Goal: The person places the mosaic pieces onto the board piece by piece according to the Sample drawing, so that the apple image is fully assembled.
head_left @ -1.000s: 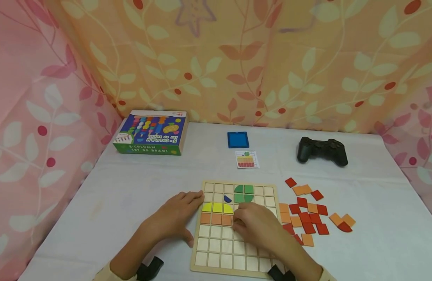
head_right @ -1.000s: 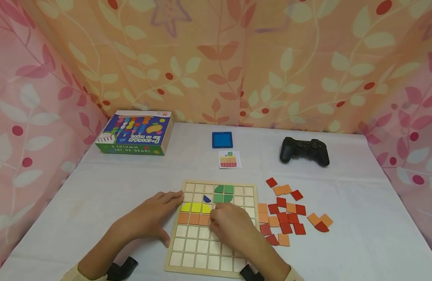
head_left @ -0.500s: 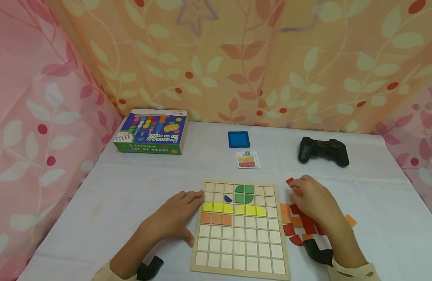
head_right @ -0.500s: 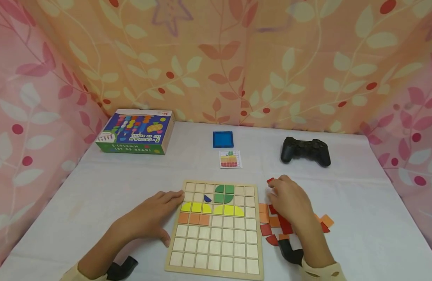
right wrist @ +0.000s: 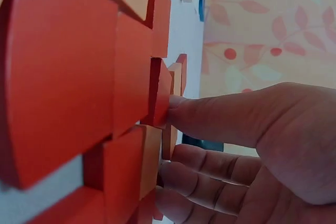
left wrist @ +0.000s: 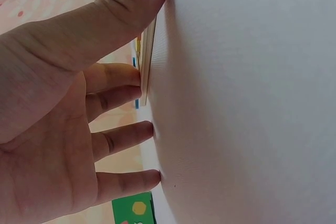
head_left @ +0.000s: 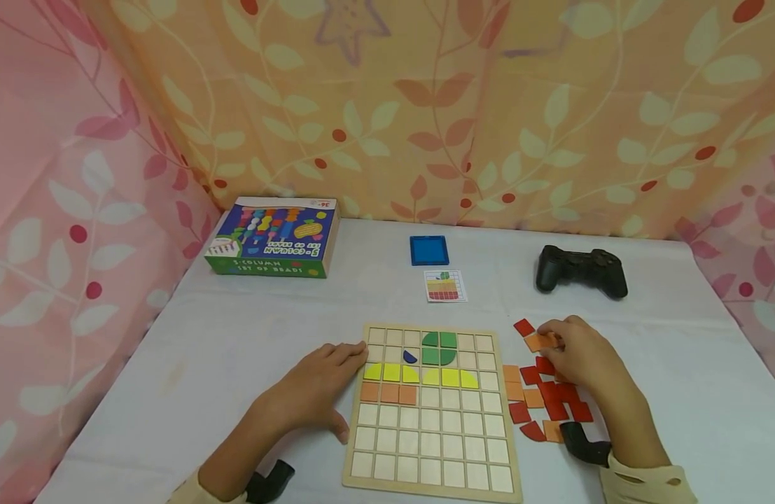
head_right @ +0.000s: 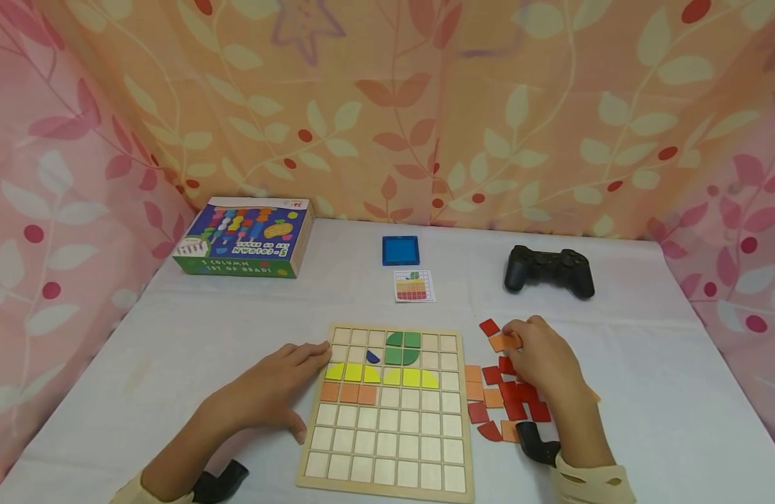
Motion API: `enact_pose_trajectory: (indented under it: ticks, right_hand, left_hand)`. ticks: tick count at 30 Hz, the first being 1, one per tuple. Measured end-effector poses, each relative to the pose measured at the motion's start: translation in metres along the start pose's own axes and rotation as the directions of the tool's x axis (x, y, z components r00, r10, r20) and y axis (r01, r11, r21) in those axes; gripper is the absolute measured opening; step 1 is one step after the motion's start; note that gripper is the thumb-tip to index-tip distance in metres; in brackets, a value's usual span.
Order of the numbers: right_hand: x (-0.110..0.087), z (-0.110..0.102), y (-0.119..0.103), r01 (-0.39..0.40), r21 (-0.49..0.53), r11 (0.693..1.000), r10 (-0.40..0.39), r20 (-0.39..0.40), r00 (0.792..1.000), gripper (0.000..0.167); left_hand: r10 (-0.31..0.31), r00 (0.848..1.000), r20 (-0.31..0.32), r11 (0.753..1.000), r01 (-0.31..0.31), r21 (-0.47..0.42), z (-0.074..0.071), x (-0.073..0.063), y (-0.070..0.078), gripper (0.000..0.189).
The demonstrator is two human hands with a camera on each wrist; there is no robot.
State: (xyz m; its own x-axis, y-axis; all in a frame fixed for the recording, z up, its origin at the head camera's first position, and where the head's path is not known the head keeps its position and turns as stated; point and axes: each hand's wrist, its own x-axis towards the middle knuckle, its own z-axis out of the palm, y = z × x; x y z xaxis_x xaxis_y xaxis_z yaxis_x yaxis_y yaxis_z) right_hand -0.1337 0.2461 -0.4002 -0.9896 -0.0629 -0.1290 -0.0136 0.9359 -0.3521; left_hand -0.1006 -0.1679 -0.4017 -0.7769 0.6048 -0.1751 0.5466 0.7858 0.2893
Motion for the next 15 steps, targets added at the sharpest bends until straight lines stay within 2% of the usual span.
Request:
enact_pose_trajectory:
  ticks: [15]
  right_hand:
    - [0.0024, -0.0002, 0.0057, -0.028, 0.047, 0.999, 0.028, -0.003, 1.0, 0.029]
  left_hand:
    - [0.011, 1.0, -0.008, 1.0, -0.011, -0.006, -0.0016, -0.0007, 0.001, 0.121]
